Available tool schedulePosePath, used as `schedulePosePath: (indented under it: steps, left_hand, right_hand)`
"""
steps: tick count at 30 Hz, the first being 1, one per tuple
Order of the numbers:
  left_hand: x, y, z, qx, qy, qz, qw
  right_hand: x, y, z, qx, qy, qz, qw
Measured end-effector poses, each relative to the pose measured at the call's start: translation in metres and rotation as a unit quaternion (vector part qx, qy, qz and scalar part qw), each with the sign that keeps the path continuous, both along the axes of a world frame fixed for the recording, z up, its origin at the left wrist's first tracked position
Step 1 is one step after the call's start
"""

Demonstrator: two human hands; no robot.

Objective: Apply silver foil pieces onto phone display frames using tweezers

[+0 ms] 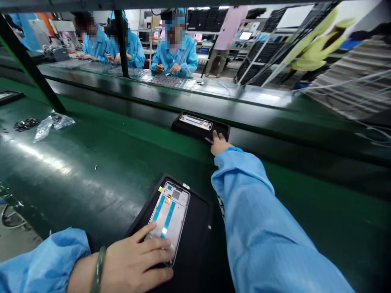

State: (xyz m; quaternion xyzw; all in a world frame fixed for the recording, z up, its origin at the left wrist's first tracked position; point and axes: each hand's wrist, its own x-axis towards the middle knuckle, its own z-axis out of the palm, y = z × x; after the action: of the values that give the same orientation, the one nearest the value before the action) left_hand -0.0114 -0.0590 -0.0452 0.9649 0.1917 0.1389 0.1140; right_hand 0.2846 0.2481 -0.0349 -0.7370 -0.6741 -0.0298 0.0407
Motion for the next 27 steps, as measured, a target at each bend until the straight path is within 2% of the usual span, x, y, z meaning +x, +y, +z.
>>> schedulePosePath:
  steps: [2,5,8,10,12,14,17,20,22,24,25,27]
  left_hand:
    - [0.003,0.000,0.001,-0.003,-0.014,0.007,1.000]
    - [0.004,0.000,0.004,-0.024,-0.026,0.025,0.999]
    - [0.001,0.000,0.008,-0.055,-0.015,0.013,0.998]
    - [0.000,-0.001,0.011,-0.068,-0.003,-0.001,0.998]
    - [0.000,-0.004,0.012,-0.060,-0.005,0.004,0.998]
    - [0.001,-0.008,0.011,-0.041,-0.017,0.020,0.999]
    - [0.002,-0.016,0.008,-0.023,-0.020,0.028,0.999]
    - [0.004,-0.023,0.007,-0.017,-0.011,0.025,0.999]
    - [0.006,-0.027,0.006,-0.009,-0.008,0.015,1.000]
    - [0.007,-0.028,0.006,0.004,-0.010,0.002,1.000]
    - [0.008,-0.029,0.006,0.012,-0.012,-0.004,1.000]
    - [0.008,-0.031,0.007,0.018,-0.012,-0.010,1.000]
  right_hand:
    - [0.003,0.006,-0.009,0.000,0.003,0.027,1.000]
    - [0.010,0.001,-0.015,-0.009,0.006,0.072,0.997]
    - [0.014,-0.017,-0.014,-0.028,0.009,0.111,0.993]
    - [0.014,-0.033,-0.007,-0.042,0.013,0.133,0.990]
    - [0.013,-0.050,0.007,-0.050,0.021,0.155,0.986]
    - [0.014,-0.066,0.029,-0.029,0.031,0.157,0.987]
    - [0.019,-0.087,0.074,0.038,0.045,0.143,0.988]
    - [0.030,-0.111,0.120,0.136,0.075,0.122,0.980]
    - [0.037,-0.133,0.142,0.187,0.174,0.098,0.962]
    - [0.042,-0.159,0.154,0.200,0.205,0.086,0.954]
    - [0.043,-0.174,0.157,0.214,0.192,0.082,0.954]
    - [0.044,-0.205,0.156,0.193,0.194,0.073,0.959]
